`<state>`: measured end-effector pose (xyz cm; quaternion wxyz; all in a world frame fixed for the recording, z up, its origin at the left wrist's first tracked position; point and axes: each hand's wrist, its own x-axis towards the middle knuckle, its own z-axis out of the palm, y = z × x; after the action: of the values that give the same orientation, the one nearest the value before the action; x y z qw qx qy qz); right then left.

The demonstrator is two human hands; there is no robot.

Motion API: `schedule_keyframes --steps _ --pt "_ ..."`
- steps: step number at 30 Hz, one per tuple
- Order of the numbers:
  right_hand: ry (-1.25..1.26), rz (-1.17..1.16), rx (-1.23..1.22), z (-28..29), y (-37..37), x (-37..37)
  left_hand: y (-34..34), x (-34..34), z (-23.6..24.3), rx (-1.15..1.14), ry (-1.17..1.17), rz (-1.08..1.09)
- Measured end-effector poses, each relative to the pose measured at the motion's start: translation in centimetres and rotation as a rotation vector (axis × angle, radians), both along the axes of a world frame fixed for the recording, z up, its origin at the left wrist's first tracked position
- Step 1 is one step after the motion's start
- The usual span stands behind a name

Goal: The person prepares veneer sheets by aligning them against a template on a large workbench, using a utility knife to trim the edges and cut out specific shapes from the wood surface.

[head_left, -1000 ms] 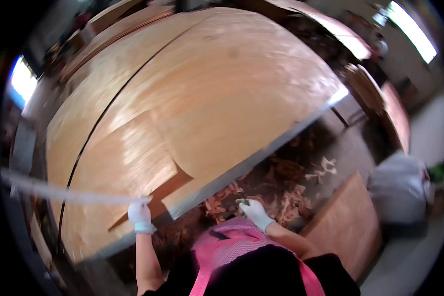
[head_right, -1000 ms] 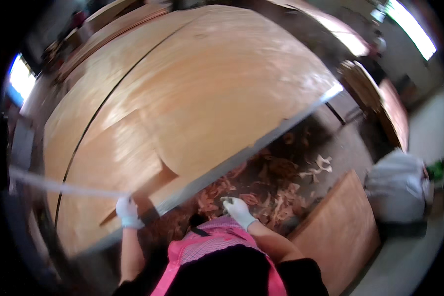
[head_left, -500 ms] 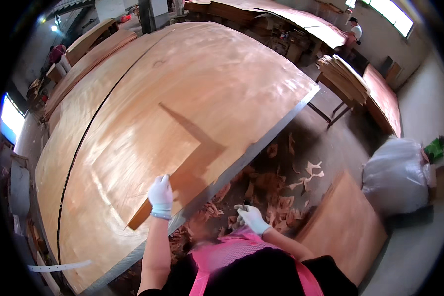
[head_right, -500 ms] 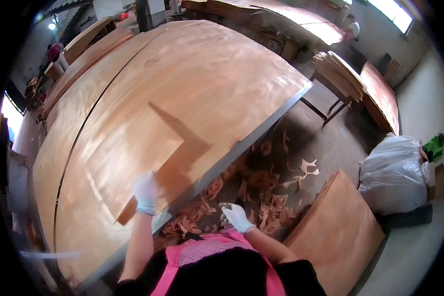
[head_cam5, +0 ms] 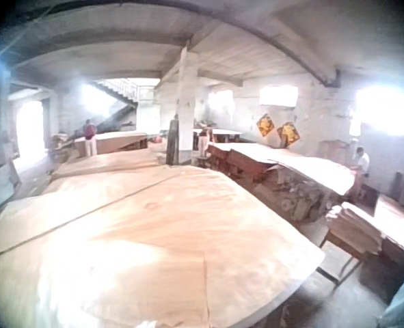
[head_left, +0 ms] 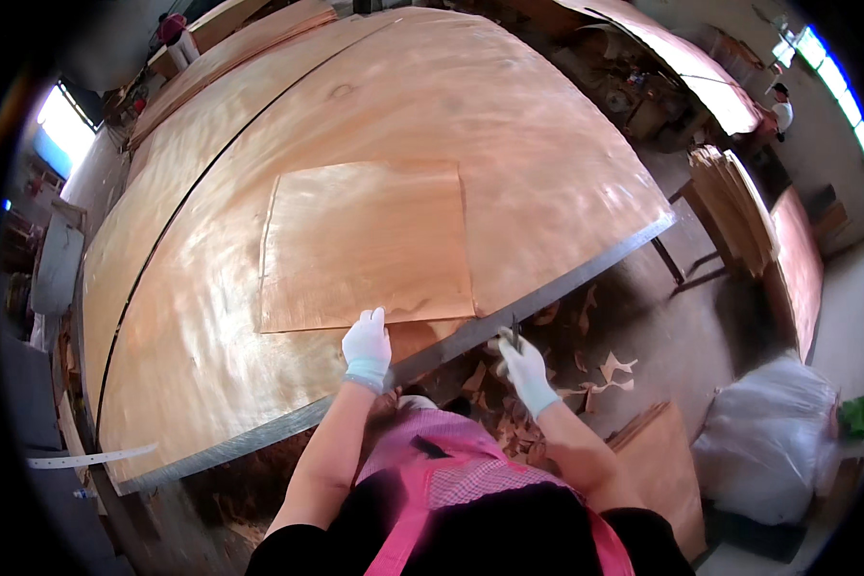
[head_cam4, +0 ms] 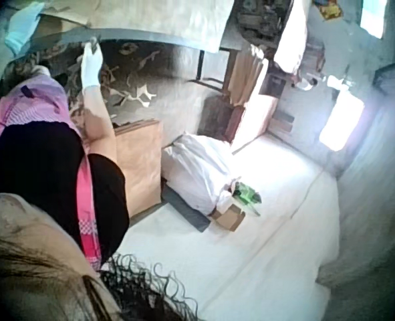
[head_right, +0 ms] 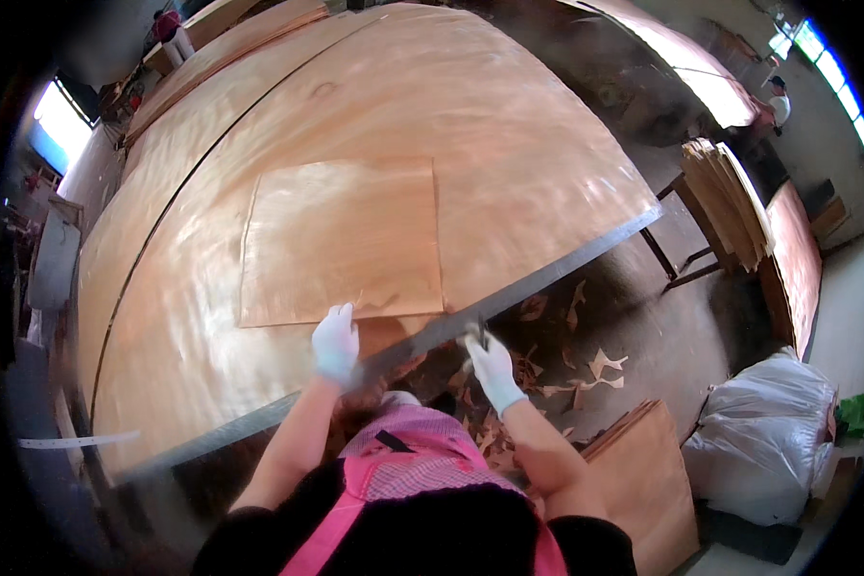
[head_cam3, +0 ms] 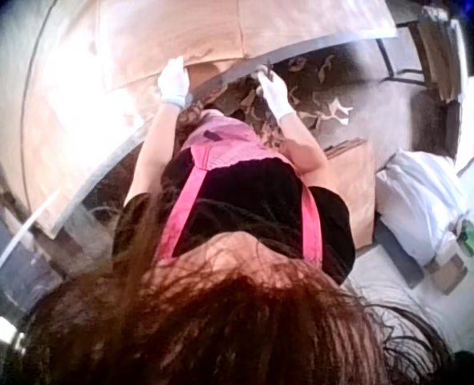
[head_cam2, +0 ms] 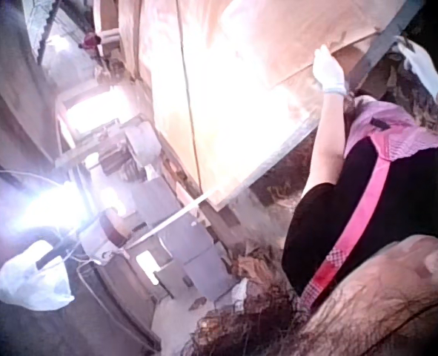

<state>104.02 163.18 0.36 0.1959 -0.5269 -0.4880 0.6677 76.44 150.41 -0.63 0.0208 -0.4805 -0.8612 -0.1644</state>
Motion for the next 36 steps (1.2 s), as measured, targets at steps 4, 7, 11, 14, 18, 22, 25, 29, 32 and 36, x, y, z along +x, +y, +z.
schedule_keyframes --steps 4,7,11,14,18,22,25,29,32,36 --pt "-0.183 0.019 -0.128 1.4 4.9 -5.5 -0.7 -0.4 -0.6 0.0 0.039 0.032" --pt "-0.19 0.137 -0.26 1.0 7.8 -7.5 -0.4 0.0 1.5 0.06 -0.001 0.006" --pt "-0.211 0.315 -0.282 -0.1 9.4 -9.1 -1.0 0.2 2.2 0.091 -0.013 0.038" --pt "-0.191 0.366 -0.25 -0.3 9.9 -9.7 -1.7 1.1 2.2 0.056 -0.021 0.09" --pt "-0.358 0.556 -0.05 1.0 11.9 -9.7 -1.5 4.4 1.0 -0.01 -0.019 0.183" --pt "-0.41 0.651 0.029 -0.4 14.8 -8.3 0.6 7.9 2.2 0.138 -0.258 0.335" --pt "-0.493 0.776 0.138 -0.6 15.5 -8.4 0.6 10.1 3.1 0.415 -0.408 0.528" --pt "-0.403 0.839 0.242 -2.0 15.7 -8.4 -0.2 10.3 2.7 0.767 -0.909 0.874" --pt "-0.372 0.87 0.309 -1.2 14.9 -8.3 1.6 9.5 2.3 0.71 -0.581 0.811" --pt "-0.34 0.923 0.419 -2.4 15.3 -7.8 5.2 9.1 0.8 0.201 -0.248 0.755"
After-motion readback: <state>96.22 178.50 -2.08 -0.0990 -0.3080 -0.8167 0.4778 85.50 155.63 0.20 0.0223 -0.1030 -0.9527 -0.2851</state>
